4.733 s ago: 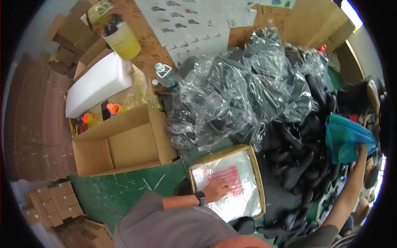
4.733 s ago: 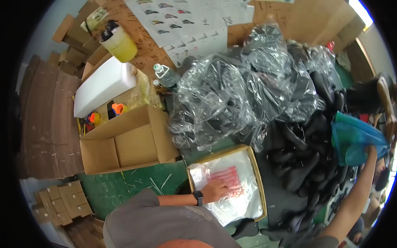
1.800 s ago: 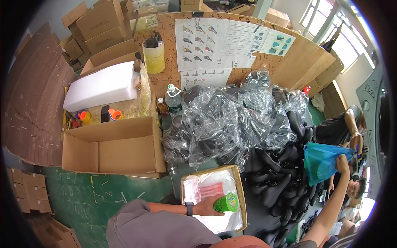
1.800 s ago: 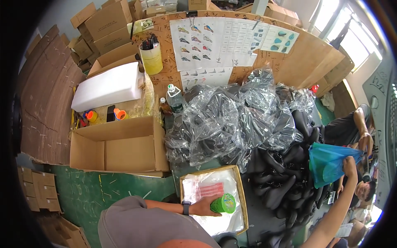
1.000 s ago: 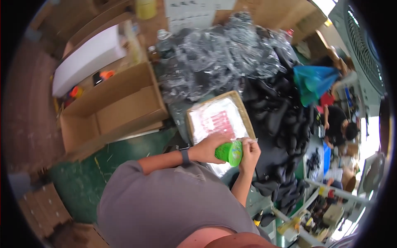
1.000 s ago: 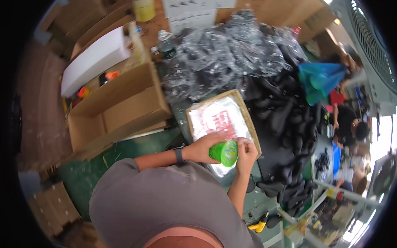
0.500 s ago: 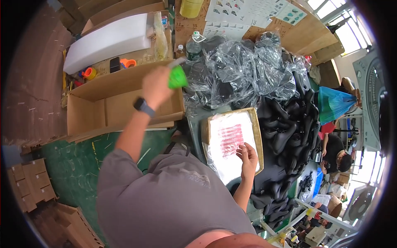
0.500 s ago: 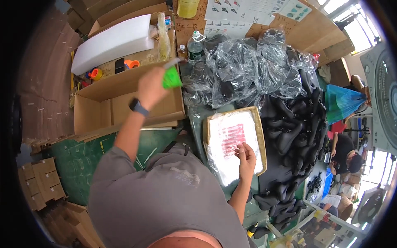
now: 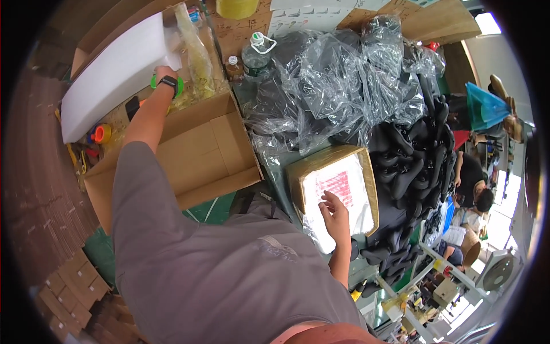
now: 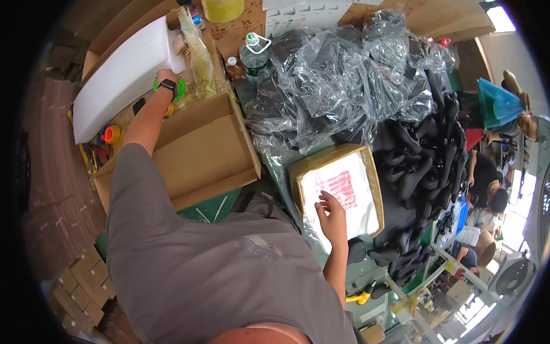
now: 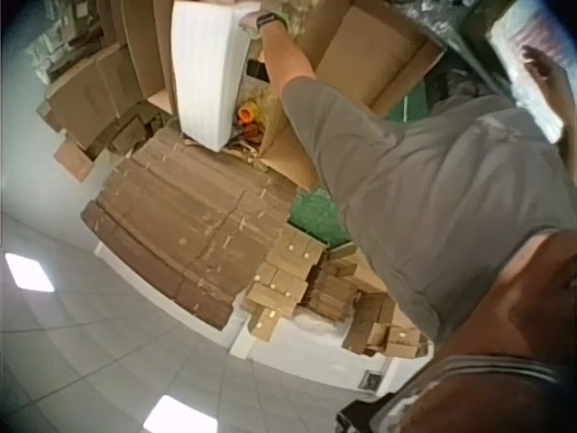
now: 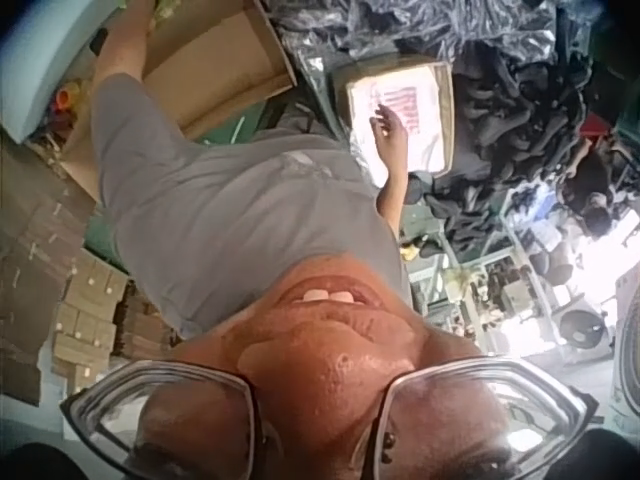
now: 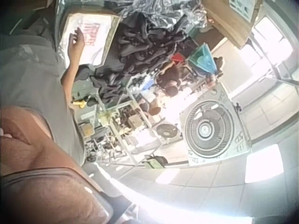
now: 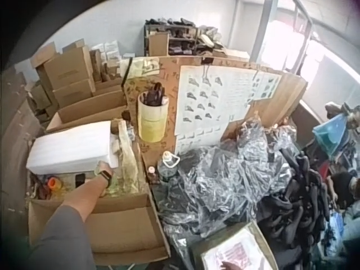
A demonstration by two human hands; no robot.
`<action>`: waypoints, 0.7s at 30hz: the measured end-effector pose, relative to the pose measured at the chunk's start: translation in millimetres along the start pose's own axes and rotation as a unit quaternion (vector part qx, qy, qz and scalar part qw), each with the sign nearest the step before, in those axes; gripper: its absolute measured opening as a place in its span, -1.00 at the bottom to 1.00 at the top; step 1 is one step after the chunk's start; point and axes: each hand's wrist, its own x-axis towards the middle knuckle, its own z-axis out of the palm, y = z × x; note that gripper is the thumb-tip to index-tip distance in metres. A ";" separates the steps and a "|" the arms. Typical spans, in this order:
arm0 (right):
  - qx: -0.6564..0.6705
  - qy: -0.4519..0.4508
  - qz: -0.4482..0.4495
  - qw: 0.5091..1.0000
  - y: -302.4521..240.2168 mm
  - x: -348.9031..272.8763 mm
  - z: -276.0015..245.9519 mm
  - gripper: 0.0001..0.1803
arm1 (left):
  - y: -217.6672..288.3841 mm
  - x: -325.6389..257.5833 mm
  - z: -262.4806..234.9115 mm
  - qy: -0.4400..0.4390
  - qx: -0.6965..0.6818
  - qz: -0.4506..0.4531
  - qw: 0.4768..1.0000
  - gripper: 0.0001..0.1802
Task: Packing bicycle seats into plastic bags and placing them into a cardboard box in a warehouse setting.
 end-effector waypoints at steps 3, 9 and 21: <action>-0.046 -0.008 0.012 0.999 1.5 4.5 8.8 -0.55 | 32.8 14.9 -11.2 -0.009 0.015 0.049 0.999 -0.67; -0.094 -0.017 0.024 0.995 -11.0 10.4 16.5 -0.54 | 20.9 14.2 -16.3 0.034 -0.022 0.094 0.995 -0.76; -0.143 -0.019 0.019 0.989 -20.2 17.9 10.5 -0.53 | -11.2 8.4 -37.3 0.020 -0.012 0.194 0.981 -0.10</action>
